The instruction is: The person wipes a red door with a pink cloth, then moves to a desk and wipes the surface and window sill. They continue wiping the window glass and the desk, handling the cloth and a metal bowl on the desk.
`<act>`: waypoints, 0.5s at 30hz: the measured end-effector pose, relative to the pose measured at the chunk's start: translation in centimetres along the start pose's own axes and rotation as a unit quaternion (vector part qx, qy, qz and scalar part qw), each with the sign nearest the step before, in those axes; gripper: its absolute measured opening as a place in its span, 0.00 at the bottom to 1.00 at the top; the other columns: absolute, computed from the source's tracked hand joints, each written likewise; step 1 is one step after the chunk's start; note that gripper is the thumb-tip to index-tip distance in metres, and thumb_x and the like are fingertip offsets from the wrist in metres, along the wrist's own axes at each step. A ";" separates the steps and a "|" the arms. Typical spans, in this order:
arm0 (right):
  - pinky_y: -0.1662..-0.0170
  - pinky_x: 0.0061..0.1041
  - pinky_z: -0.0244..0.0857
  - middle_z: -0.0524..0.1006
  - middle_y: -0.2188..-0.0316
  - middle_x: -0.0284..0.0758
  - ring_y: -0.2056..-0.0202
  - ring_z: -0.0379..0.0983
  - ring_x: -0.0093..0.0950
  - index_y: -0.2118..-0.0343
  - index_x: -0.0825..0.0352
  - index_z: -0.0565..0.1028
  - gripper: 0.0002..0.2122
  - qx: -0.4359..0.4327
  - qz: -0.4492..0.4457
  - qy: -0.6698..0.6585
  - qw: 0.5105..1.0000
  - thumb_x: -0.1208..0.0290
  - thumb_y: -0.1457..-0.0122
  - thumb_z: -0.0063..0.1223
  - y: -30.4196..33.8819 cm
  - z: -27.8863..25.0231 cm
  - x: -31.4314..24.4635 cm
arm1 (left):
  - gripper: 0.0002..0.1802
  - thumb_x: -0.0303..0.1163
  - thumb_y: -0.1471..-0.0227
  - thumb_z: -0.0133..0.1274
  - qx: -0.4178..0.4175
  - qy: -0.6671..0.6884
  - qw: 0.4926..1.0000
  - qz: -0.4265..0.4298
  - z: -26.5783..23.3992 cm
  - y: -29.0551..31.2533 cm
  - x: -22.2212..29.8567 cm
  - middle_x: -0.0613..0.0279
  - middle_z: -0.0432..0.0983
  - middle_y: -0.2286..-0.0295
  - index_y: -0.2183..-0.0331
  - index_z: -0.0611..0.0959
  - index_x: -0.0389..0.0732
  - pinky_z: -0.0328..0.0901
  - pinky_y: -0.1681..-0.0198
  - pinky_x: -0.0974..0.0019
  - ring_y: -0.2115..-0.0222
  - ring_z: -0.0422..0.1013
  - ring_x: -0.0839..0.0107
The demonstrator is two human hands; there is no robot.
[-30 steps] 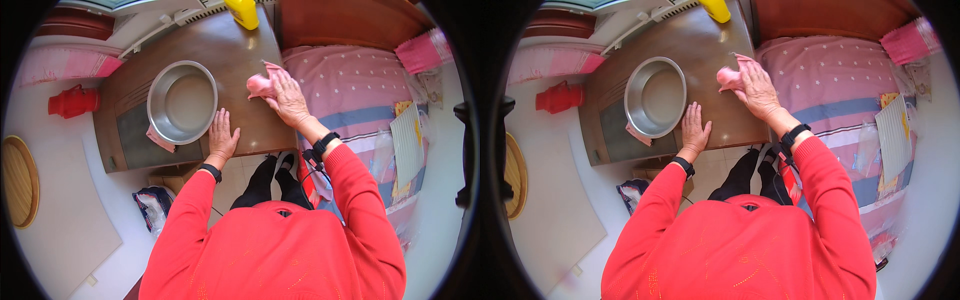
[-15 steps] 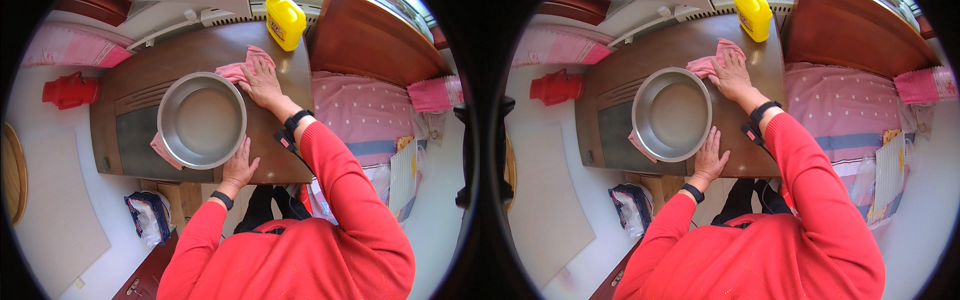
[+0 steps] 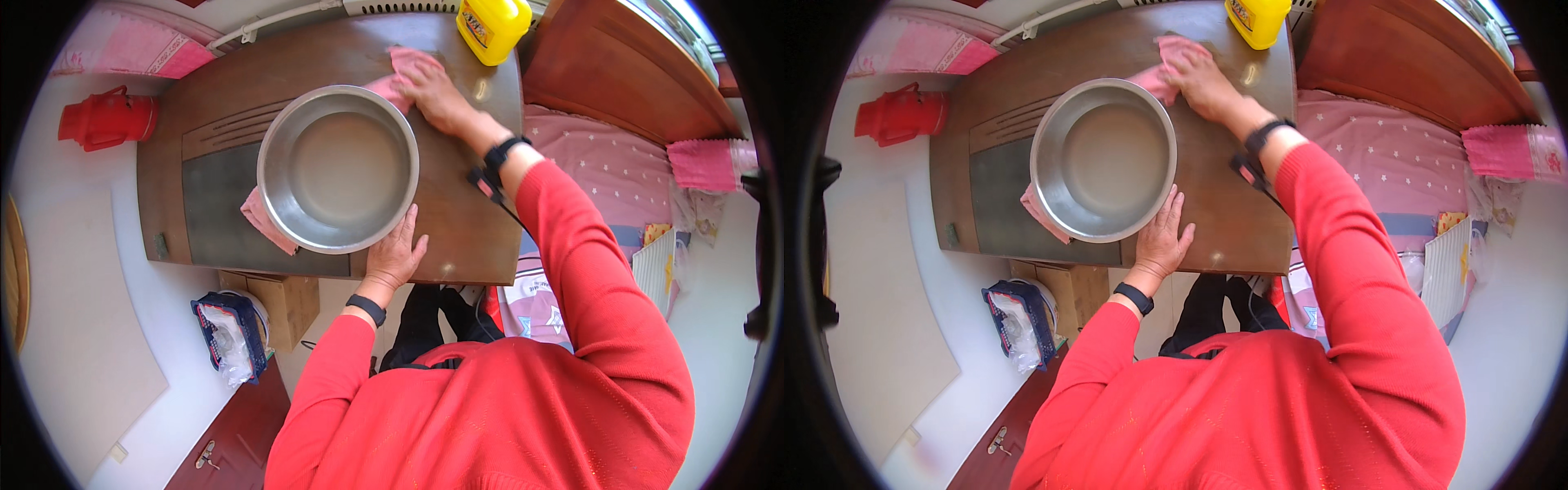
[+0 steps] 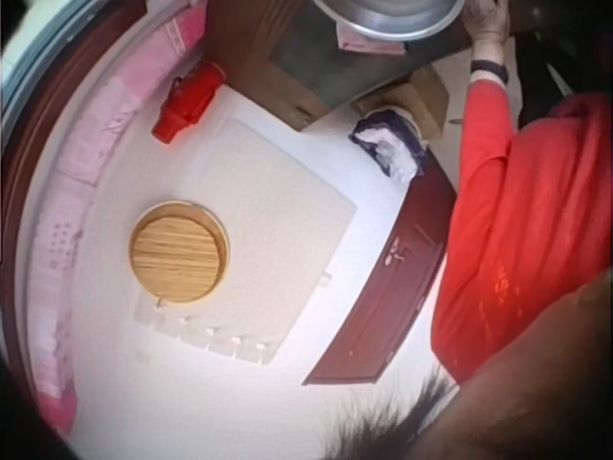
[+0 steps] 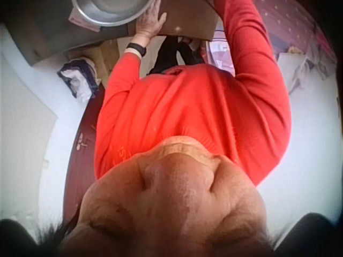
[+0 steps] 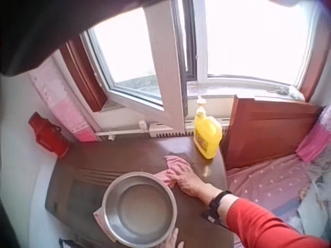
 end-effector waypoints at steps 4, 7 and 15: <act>0.35 0.48 0.48 0.62 0.38 0.41 0.36 0.53 0.47 0.44 0.60 0.71 0.24 -0.066 -0.002 -0.042 0.997 0.71 0.48 0.52 9.6 -3.9 -8.1 | 0.20 0.27 0.46 0.48 0.019 0.097 0.995 -0.031 0.4 0.4 -0.7 0.50 0.64 0.43 0.50 0.73 0.39 0.54 0.37 0.51 0.41 0.58 0.49; 0.33 0.48 0.46 0.60 0.36 0.41 0.35 0.51 0.47 0.43 0.62 0.69 0.26 -0.136 0.004 -0.114 0.984 0.67 0.48 0.53 16.5 -6.4 -15.2 | 0.14 0.22 0.47 0.47 0.061 0.174 0.982 -0.030 0.7 0.5 -1.3 0.48 0.66 0.46 0.56 0.74 0.38 0.56 0.39 0.51 0.44 0.62 0.48; 0.38 0.45 0.57 0.65 0.41 0.40 0.38 0.59 0.41 0.44 0.64 0.69 0.26 -0.108 -0.084 -0.138 0.981 0.71 0.50 0.54 25.2 -9.2 -18.3 | 0.21 0.25 0.46 0.49 0.074 0.060 0.995 0.013 0.7 0.3 -1.0 0.52 0.63 0.45 0.49 0.71 0.40 0.56 0.38 0.52 0.43 0.60 0.50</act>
Point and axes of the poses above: each hand's wrist, its own y-axis away from the middle knuckle, its own z-axis out of the palm, x = y × z, the point moved 2 cm from there along -y, towards the middle knuckle
